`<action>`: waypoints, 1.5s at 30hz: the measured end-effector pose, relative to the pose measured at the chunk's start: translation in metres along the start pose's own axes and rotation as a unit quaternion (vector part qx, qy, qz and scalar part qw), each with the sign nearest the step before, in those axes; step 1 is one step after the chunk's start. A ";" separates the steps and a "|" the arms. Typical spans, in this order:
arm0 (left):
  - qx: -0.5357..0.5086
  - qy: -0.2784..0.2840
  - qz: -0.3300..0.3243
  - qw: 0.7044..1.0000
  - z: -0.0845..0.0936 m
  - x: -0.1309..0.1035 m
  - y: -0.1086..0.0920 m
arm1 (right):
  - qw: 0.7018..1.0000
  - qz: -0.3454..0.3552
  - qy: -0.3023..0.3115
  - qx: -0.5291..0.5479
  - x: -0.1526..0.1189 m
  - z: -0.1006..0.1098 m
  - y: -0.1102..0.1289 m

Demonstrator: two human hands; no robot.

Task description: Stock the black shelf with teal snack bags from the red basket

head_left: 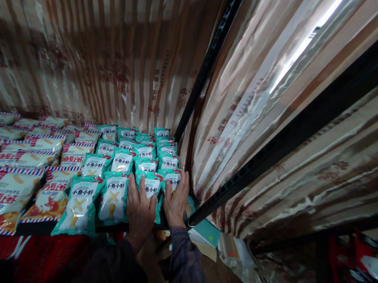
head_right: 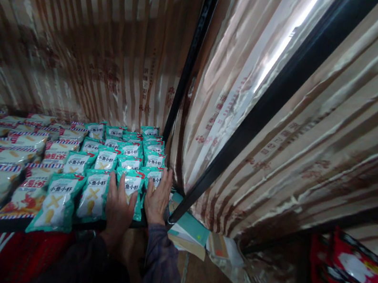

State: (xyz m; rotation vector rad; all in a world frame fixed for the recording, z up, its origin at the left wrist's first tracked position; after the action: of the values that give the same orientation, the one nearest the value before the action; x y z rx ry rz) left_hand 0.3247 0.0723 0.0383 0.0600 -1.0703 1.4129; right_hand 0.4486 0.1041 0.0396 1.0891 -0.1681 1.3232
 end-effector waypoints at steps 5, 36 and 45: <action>0.026 -0.042 -0.089 0.995 -0.001 0.000 -0.002 | 0.992 0.099 0.014 -0.072 0.001 0.003 0.011; 0.062 0.054 -0.206 0.975 0.007 0.024 -0.010 | 0.993 0.087 0.044 -0.074 0.022 0.001 0.009; 0.056 0.056 -0.237 0.968 0.012 0.024 -0.010 | 0.996 0.011 0.033 -0.079 0.024 -0.002 0.002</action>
State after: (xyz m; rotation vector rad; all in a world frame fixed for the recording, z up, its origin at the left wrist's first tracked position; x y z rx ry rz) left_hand 0.3208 0.0808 0.0659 0.2954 -0.8134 1.0276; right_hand 0.4538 0.1218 0.0557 0.9113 -0.2323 1.3396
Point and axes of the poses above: each hand's wrist, its own x-axis towards the middle knuckle, its own z-axis out of the back of the hand, y = z × x, the point moved 3 cm from there along x, towards the middle knuckle, and after that the axes turned 1 degree about x, right-handed, at the moved point
